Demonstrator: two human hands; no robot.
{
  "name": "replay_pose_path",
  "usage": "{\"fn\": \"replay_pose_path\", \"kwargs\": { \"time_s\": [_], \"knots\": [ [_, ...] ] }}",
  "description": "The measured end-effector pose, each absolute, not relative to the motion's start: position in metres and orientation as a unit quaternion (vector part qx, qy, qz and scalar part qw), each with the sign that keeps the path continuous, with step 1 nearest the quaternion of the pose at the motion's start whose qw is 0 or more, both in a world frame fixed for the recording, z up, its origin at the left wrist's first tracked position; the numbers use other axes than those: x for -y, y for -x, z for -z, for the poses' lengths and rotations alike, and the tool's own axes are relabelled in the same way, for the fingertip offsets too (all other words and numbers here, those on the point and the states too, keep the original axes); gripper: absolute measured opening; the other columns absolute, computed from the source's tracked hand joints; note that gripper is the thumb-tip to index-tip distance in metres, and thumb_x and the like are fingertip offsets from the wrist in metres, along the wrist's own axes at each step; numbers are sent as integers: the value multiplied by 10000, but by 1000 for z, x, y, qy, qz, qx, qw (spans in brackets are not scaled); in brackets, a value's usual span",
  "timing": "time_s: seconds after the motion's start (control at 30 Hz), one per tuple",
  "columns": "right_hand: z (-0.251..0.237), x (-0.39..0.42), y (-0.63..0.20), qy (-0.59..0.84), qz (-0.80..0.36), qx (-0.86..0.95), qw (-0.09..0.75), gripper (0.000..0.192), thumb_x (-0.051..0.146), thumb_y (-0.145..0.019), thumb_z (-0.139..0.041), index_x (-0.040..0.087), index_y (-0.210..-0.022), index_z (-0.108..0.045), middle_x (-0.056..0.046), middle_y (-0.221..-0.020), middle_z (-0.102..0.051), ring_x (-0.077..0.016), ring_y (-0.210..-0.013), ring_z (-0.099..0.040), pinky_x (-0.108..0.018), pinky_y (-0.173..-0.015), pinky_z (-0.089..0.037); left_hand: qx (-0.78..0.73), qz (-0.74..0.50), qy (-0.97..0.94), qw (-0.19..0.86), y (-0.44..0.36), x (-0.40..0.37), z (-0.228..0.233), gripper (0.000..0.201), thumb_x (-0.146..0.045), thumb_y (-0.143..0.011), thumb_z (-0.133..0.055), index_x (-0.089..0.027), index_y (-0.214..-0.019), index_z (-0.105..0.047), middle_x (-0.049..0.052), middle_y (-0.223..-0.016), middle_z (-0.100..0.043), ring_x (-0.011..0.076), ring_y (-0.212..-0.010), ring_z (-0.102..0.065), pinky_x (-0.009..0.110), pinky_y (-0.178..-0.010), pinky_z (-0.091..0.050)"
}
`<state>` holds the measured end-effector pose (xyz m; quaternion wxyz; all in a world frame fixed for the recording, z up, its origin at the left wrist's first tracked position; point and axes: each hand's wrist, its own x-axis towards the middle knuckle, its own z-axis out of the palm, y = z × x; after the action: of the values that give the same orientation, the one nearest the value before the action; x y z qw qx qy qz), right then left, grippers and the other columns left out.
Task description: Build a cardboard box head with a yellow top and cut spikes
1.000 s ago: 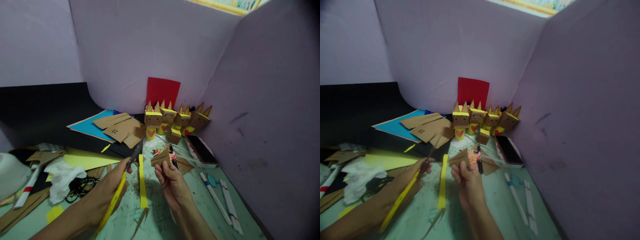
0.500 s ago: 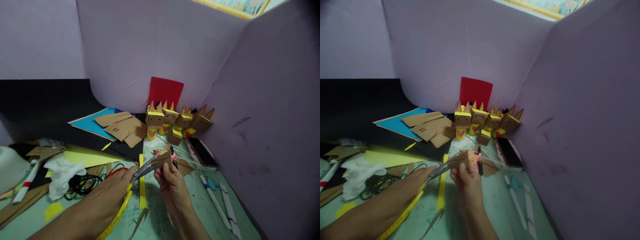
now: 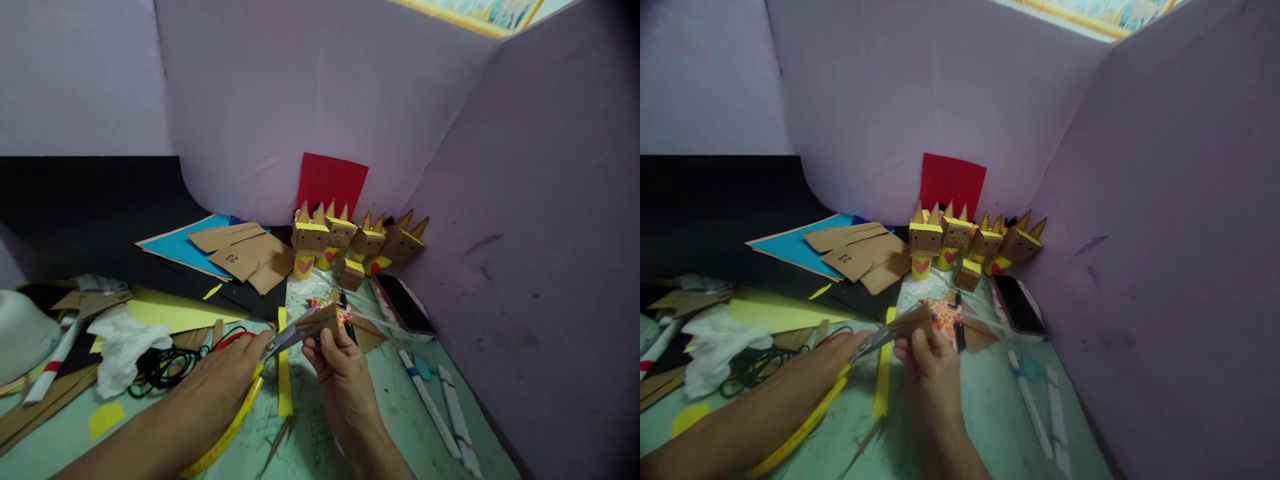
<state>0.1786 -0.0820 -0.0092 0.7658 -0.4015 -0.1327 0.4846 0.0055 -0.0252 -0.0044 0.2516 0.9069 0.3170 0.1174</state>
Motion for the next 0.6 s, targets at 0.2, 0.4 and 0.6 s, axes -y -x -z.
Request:
{"fn": "replay_pose_path", "kwargs": {
  "time_s": [0.2,0.4,0.6],
  "knots": [
    [7,84,-179,407,-482,137,764,351,311,-425,-912,144,-680,-739,18,-548,-687,-69,-477,-635,-122,-512,-555,-345,-91,-905,231,-9,21,-1,525,-128,-840,-311,-252,-1339,-420,99,-1115,-622,267,-1033,-582,479,-934,-437],
    [4,85,-179,409,-482,133,763,358,315,-431,-910,143,-698,-743,9,-549,-697,-79,-479,-646,-123,-501,-553,-349,-77,-904,235,-11,23,-10,449,-156,-849,-325,-248,-1248,-509,85,-1064,-657,273,-1013,-605,436,-900,-453],
    [2,85,-179,410,-477,136,766,354,315,-424,-911,138,-673,-733,9,-542,-692,-80,-481,-643,-127,-509,-554,-339,-74,-909,231,-11,24,-14,457,-131,-845,-319,-241,-1248,-503,72,-1024,-684,260,-979,-624,401,-893,-448]
  ]
}}
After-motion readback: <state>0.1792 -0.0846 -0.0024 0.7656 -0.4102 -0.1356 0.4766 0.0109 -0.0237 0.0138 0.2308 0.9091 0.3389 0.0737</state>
